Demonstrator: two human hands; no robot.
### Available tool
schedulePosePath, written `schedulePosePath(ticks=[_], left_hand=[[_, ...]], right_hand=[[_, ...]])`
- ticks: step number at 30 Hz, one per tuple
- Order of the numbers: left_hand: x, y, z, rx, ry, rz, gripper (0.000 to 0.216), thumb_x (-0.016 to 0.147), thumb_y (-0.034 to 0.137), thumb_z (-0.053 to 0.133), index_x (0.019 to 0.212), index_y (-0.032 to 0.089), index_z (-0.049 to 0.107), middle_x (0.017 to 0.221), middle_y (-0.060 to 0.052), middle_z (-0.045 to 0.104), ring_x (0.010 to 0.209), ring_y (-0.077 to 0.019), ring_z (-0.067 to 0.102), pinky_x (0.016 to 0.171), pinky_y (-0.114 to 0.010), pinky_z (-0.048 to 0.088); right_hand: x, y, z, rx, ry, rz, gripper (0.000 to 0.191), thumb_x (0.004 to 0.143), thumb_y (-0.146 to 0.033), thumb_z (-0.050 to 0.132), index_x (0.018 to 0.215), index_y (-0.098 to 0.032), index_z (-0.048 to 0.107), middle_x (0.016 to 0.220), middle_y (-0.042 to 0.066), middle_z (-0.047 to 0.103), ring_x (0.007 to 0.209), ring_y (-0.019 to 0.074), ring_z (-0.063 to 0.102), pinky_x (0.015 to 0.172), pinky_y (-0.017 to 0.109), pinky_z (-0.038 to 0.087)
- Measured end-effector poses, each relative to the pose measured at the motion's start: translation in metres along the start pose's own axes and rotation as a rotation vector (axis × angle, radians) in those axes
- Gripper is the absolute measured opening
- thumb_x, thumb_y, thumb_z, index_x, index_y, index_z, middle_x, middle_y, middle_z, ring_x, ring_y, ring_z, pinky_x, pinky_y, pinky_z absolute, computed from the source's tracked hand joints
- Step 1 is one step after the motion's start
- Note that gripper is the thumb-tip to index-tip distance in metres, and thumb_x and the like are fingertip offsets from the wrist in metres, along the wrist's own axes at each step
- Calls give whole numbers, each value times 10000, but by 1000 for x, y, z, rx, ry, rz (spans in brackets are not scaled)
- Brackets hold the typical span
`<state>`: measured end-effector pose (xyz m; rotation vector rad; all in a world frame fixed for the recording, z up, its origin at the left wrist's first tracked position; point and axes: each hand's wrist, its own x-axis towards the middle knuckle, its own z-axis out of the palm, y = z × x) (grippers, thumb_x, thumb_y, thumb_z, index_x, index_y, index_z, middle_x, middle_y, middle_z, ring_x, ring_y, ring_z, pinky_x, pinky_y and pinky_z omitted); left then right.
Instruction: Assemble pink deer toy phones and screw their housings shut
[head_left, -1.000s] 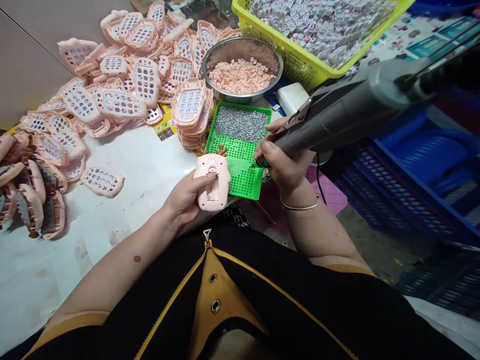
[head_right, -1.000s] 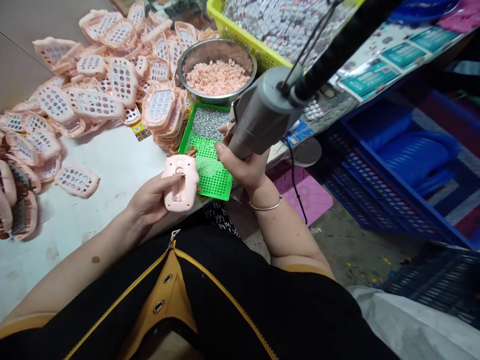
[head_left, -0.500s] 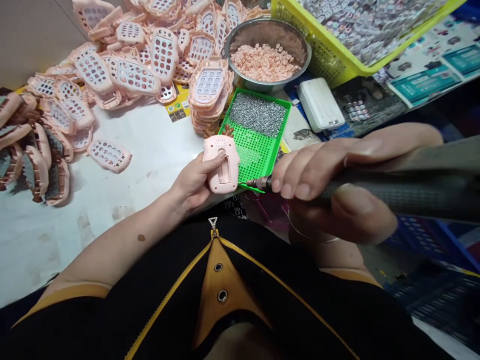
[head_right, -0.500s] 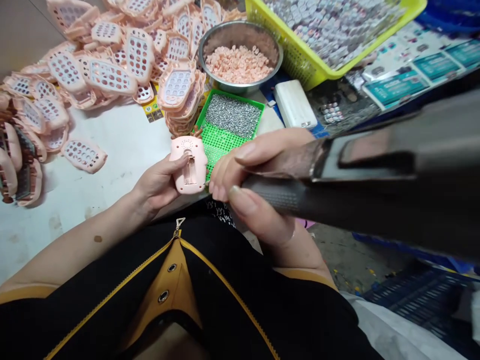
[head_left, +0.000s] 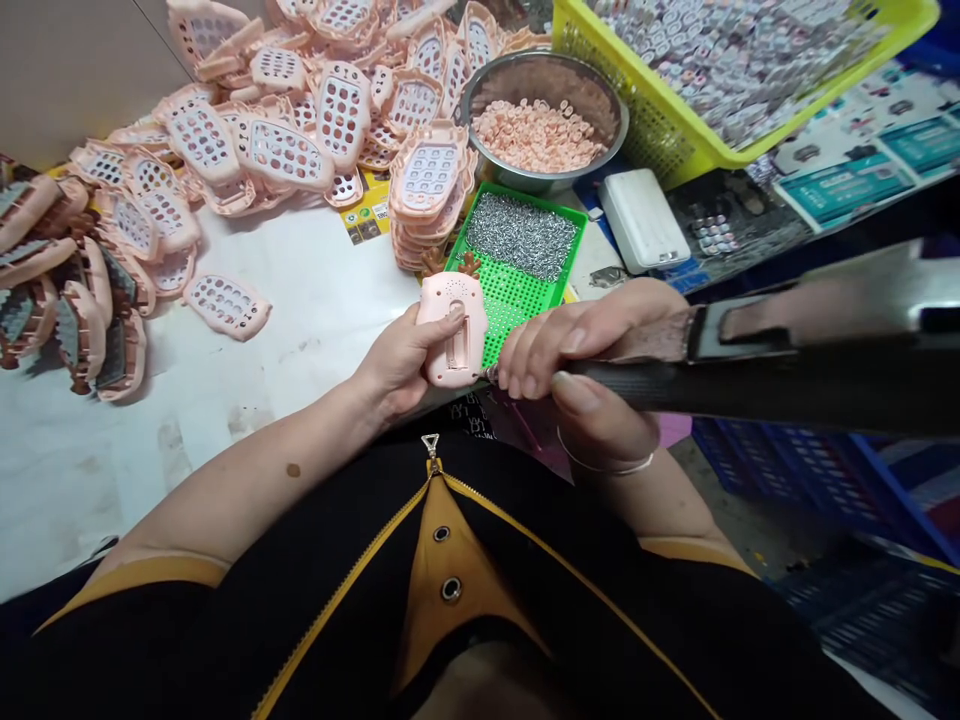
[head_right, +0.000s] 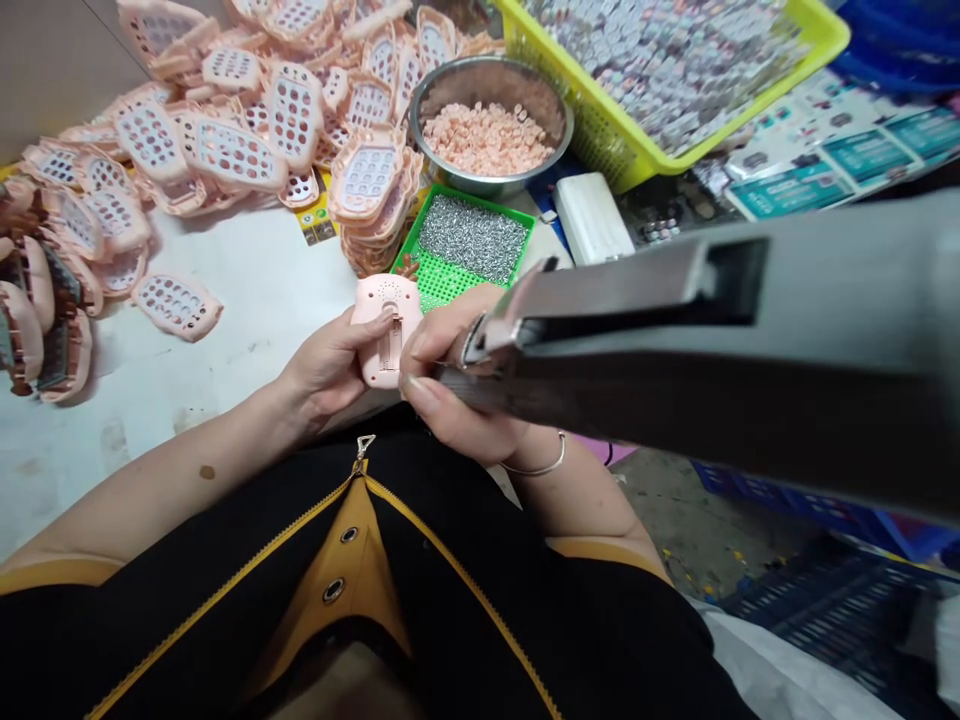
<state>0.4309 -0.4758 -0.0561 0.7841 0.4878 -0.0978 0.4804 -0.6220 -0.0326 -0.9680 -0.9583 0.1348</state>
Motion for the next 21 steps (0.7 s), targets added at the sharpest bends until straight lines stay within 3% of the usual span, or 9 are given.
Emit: schedulePosePath(ticks=[8, 13, 18, 21], left_hand=[[-1, 3, 3, -3, 51, -16, 363, 689, 100, 795, 1001, 118, 610, 761, -8, 672, 670, -138, 637, 650, -253, 524], [0, 4, 2, 46, 37, -30, 335, 699, 92, 779, 995, 131, 626, 791, -18, 692, 687, -153, 652, 674, -273, 533], [1, 4, 3, -9, 97, -38, 275, 749, 90, 756, 994, 140, 640, 814, -33, 721, 716, -168, 673, 755, -318, 546], [1, 4, 3, -12, 104, -54, 229, 806, 106, 715, 1019, 137, 639, 846, -57, 736, 738, -177, 685, 792, -341, 555]], right_hand=[[1, 6, 2, 90, -83, -26, 212, 781, -169, 709, 892, -292, 577, 611, -79, 589, 452, 110, 538, 446, 269, 501], [2, 4, -4, 72, -155, -119, 282, 778, -163, 676, 1037, -268, 641, 600, -79, 596, 413, 107, 569, 385, 256, 504], [10, 7, -21, -124, 177, -178, 240, 815, -403, 723, 1036, -384, 632, 475, -103, 485, 345, 109, 470, 351, 250, 448], [12, 22, -40, -254, 363, -205, 239, 774, -440, 776, 956, -384, 631, 501, -97, 476, 367, 109, 450, 372, 267, 439]])
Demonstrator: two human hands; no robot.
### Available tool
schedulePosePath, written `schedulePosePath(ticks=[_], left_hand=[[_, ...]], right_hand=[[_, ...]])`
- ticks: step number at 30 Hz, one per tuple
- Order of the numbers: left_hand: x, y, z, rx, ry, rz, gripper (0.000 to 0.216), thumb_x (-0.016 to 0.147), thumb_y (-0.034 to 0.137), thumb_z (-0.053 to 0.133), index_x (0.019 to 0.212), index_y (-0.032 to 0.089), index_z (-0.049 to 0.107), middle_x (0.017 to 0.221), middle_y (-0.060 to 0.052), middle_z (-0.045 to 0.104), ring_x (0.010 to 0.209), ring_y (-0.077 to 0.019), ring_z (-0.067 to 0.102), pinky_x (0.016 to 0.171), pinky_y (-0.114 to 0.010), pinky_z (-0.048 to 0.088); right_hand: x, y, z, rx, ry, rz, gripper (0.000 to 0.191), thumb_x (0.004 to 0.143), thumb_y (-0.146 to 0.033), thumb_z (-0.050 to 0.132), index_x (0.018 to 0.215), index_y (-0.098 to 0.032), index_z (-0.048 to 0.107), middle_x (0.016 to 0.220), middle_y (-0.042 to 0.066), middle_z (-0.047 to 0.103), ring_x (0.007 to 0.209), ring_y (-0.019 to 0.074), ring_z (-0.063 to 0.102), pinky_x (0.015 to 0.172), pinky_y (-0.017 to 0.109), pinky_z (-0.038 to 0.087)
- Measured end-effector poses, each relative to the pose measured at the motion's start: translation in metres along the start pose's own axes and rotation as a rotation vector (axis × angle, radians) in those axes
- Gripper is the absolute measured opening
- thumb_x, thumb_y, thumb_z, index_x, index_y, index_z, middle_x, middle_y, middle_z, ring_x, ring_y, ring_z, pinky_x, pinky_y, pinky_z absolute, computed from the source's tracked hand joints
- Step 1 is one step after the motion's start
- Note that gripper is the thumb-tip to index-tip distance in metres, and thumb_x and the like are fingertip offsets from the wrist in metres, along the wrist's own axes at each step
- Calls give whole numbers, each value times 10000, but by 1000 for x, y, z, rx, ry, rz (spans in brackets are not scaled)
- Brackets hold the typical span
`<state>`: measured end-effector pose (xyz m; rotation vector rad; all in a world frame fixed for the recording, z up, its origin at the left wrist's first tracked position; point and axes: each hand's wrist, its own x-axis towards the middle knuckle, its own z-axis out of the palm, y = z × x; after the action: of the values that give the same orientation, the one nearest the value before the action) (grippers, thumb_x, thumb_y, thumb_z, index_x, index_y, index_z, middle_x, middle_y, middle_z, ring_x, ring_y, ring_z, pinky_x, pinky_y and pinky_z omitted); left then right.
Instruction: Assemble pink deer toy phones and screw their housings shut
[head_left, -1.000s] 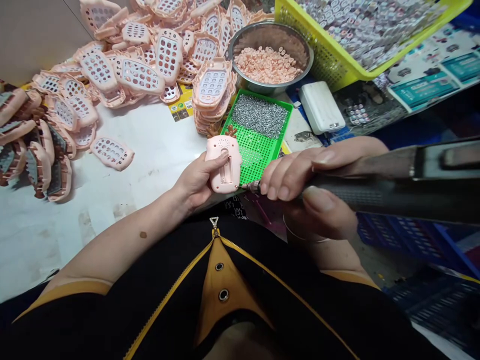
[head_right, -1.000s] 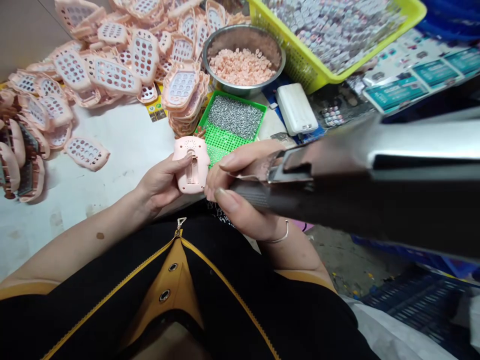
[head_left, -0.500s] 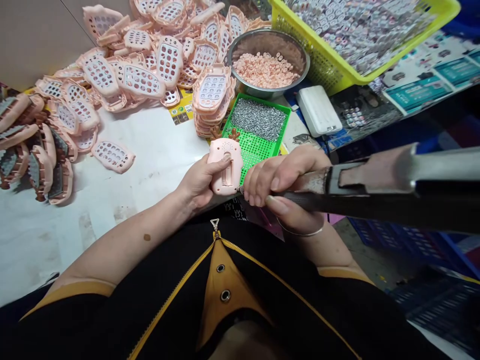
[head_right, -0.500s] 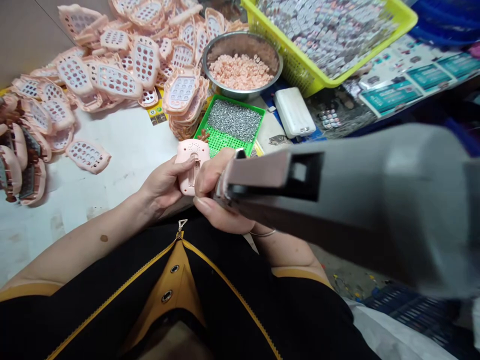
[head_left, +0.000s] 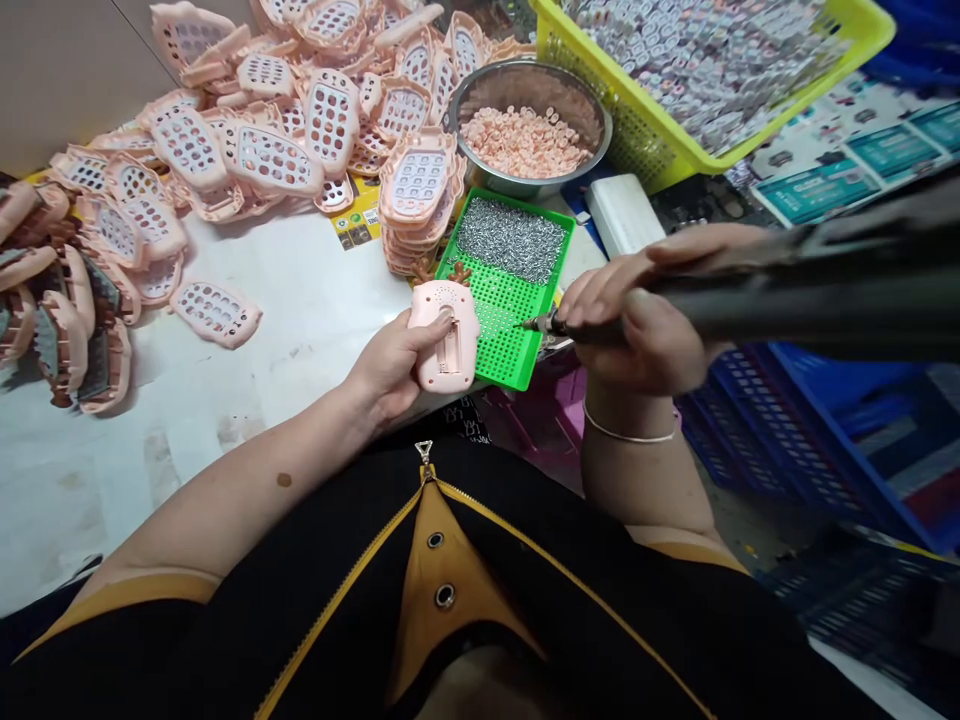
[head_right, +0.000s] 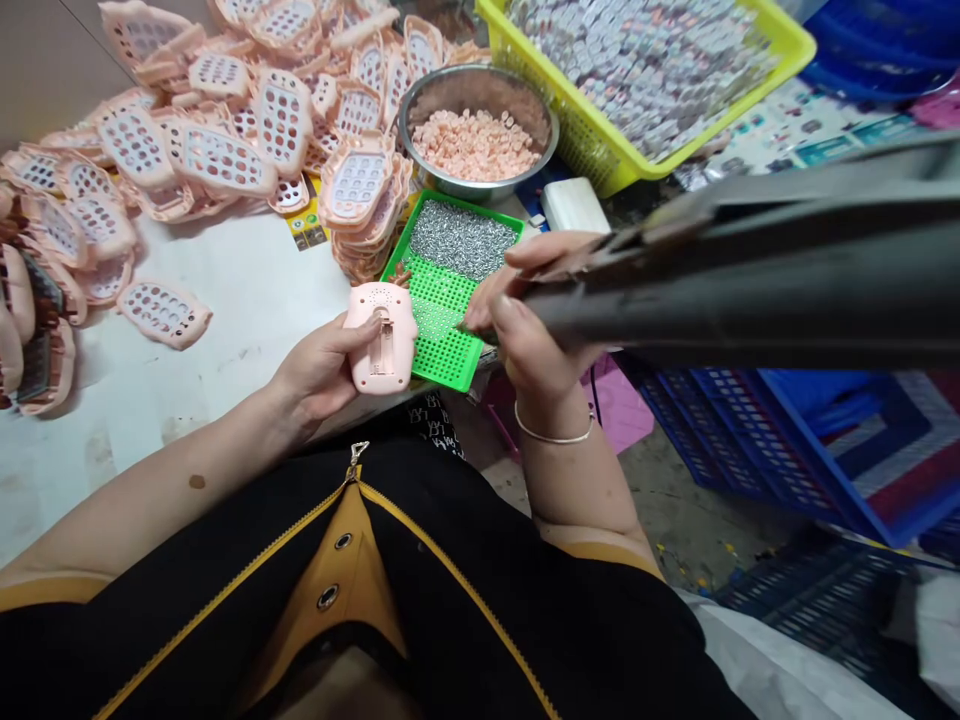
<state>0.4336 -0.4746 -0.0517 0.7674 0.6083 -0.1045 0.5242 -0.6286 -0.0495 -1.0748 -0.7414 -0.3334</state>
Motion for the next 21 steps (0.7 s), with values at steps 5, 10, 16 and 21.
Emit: schedulePosePath(ticks=[5, 10, 16, 21], left_hand=[[-1, 0, -1, 20, -27, 9, 235, 799, 130, 735, 1013, 137, 641, 855, -62, 739, 734, -175, 691, 771, -328, 566], [-2, 0, -1, 15, -37, 2, 223, 811, 123, 711, 1023, 133, 646, 849, -68, 740, 727, -183, 692, 774, -342, 570], [-1, 0, -3, 6, -38, -3, 236, 811, 135, 720, 1036, 140, 651, 894, -77, 745, 762, -193, 701, 787, -345, 565], [-2, 0, -3, -20, -33, 6, 256, 821, 159, 736, 1062, 165, 651, 911, -63, 747, 832, -202, 708, 865, -371, 561]], right_hand=[[-3, 29, -17, -135, 59, 88, 256, 787, -500, 760, 953, -361, 622, 593, -78, 508, 432, 104, 463, 432, 270, 472], [-8, 38, -21, -177, 38, 163, 258, 807, -514, 728, 975, -363, 605, 601, -82, 496, 474, 111, 509, 483, 266, 509], [-9, 57, -23, -137, 104, 46, 322, 714, -486, 802, 945, -318, 653, 661, -75, 573, 407, 84, 474, 380, 272, 444], [-8, 46, -19, -150, 56, 105, 238, 750, -448, 772, 939, -344, 672, 629, -68, 563, 448, 109, 511, 429, 295, 458]])
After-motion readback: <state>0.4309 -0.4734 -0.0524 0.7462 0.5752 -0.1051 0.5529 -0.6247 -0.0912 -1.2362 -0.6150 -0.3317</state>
